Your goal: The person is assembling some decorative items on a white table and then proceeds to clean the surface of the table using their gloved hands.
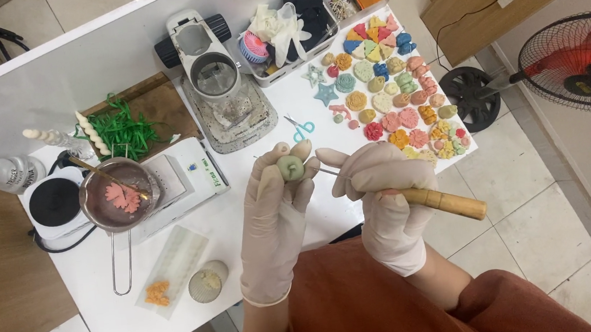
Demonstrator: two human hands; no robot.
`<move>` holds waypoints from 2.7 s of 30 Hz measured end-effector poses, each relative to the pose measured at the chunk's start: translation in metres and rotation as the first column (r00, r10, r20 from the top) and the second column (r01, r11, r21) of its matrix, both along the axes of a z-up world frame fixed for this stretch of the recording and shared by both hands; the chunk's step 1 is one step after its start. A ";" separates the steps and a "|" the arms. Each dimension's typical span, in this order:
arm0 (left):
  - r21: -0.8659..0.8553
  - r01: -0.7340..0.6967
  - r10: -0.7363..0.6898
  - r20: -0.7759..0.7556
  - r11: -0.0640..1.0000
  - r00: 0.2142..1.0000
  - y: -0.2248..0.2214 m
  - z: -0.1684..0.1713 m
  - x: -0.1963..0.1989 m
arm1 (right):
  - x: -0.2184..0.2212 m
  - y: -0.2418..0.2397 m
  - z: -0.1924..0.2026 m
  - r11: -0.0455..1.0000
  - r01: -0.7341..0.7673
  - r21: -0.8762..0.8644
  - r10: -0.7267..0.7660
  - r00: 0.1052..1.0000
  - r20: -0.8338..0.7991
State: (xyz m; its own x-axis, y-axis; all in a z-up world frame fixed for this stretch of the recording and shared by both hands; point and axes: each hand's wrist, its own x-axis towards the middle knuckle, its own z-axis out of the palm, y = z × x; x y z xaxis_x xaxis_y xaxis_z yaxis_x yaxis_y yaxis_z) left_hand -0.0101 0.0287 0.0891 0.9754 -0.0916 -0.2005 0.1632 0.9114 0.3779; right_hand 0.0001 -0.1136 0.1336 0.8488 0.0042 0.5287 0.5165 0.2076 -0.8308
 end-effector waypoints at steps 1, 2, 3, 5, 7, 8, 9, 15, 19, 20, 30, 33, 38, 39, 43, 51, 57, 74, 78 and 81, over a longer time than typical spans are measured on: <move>0.000 -0.001 0.001 -0.001 1.000 1.000 0.000 -0.001 0.000 | 0.000 0.000 0.000 1.000 -0.001 0.000 0.001 1.000 -0.001; 0.002 0.007 -0.007 0.003 1.000 1.000 0.001 -0.002 -0.001 | 0.000 -0.001 0.000 1.000 -0.005 0.004 0.005 1.000 0.001; 0.005 0.014 -0.014 0.006 1.000 1.000 0.002 -0.002 -0.001 | 0.001 -0.001 0.000 1.000 -0.010 0.009 0.010 1.000 0.003; 0.020 0.012 -0.012 0.002 1.000 1.000 0.003 0.000 -0.002 | -0.001 0.001 0.000 1.000 -0.015 0.014 0.015 1.000 0.000; 0.035 0.012 -0.011 -0.004 0.999 1.000 0.003 -0.001 -0.002 | 0.000 0.002 -0.001 1.000 -0.019 0.019 0.019 1.000 -0.004; 0.027 0.000 -0.001 0.022 1.000 1.000 0.003 -0.002 -0.002 | 0.000 0.002 -0.001 1.000 -0.025 0.014 0.025 1.000 0.004; 0.018 -0.010 0.009 0.049 1.000 0.999 0.003 -0.004 -0.002 | 0.001 0.002 -0.002 1.000 -0.030 0.009 0.030 0.999 0.012; 0.055 -0.029 0.025 0.058 0.998 0.998 0.002 -0.006 0.000 | 0.002 0.002 -0.002 0.995 -0.052 -0.089 0.054 0.998 0.018; 0.056 -0.026 0.022 0.060 0.998 0.998 0.002 -0.011 -0.002 | 0.001 0.000 -0.002 0.992 -0.065 -0.110 0.067 0.998 0.013; 0.064 -0.023 0.019 0.059 0.998 0.998 0.001 -0.010 -0.002 | 0.001 0.000 -0.003 0.992 -0.071 -0.107 0.073 0.997 0.018; 0.109 -0.057 0.049 0.075 0.992 0.996 0.000 -0.014 -0.004 | -0.002 0.003 -0.001 0.984 -0.067 -0.163 0.073 0.997 0.031; 0.113 -0.071 0.060 0.103 0.991 0.993 -0.001 -0.017 -0.004 | -0.003 0.002 -0.001 0.983 -0.071 -0.171 0.075 0.997 0.016; 0.140 -0.075 0.060 0.106 0.987 0.993 0.000 -0.014 -0.004 | -0.002 0.002 0.000 0.978 -0.082 -0.192 0.081 0.997 -0.012; 0.151 -0.079 0.063 0.112 0.985 0.992 0.000 -0.014 -0.004 | -0.002 0.002 0.001 0.978 -0.080 -0.192 0.078 0.997 -0.017; 0.189 -0.090 0.074 0.089 0.978 0.993 0.000 -0.013 -0.003 | -0.003 0.001 0.000 0.976 -0.083 -0.202 0.078 0.996 -0.031; 0.209 -0.087 0.071 0.086 0.974 0.994 0.000 -0.015 -0.004 | -0.003 0.004 -0.001 0.967 -0.060 -0.246 0.063 0.998 0.003; 0.200 -0.082 0.062 0.104 0.976 0.993 0.001 -0.025 -0.004 | -0.004 0.006 0.000 0.955 -0.048 -0.294 0.064 0.997 0.045; 0.267 -0.057 0.046 0.049 0.962 0.998 0.004 -0.026 -0.002 | -0.007 0.005 -0.012 0.936 -0.032 -0.352 0.050 0.998 0.041; 0.243 -0.059 0.040 0.083 0.968 0.996 0.004 -0.026 -0.001 | -0.004 0.006 -0.011 0.933 -0.036 -0.358 0.052 0.998 0.036; 0.244 -0.037 0.024 0.058 0.969 0.998 0.005 -0.027 0.002 | -0.002 0.006 -0.011 0.926 -0.048 -0.375 0.068 0.997 0.040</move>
State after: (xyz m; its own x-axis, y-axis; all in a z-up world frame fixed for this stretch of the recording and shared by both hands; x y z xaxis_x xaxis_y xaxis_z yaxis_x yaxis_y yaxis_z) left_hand -0.0083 0.0335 0.0617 0.9870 -0.0160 -0.1599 0.1098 0.7940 0.5980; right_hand -0.0017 -0.1073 0.1227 0.8126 0.2583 0.5224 0.5571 -0.0810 -0.8265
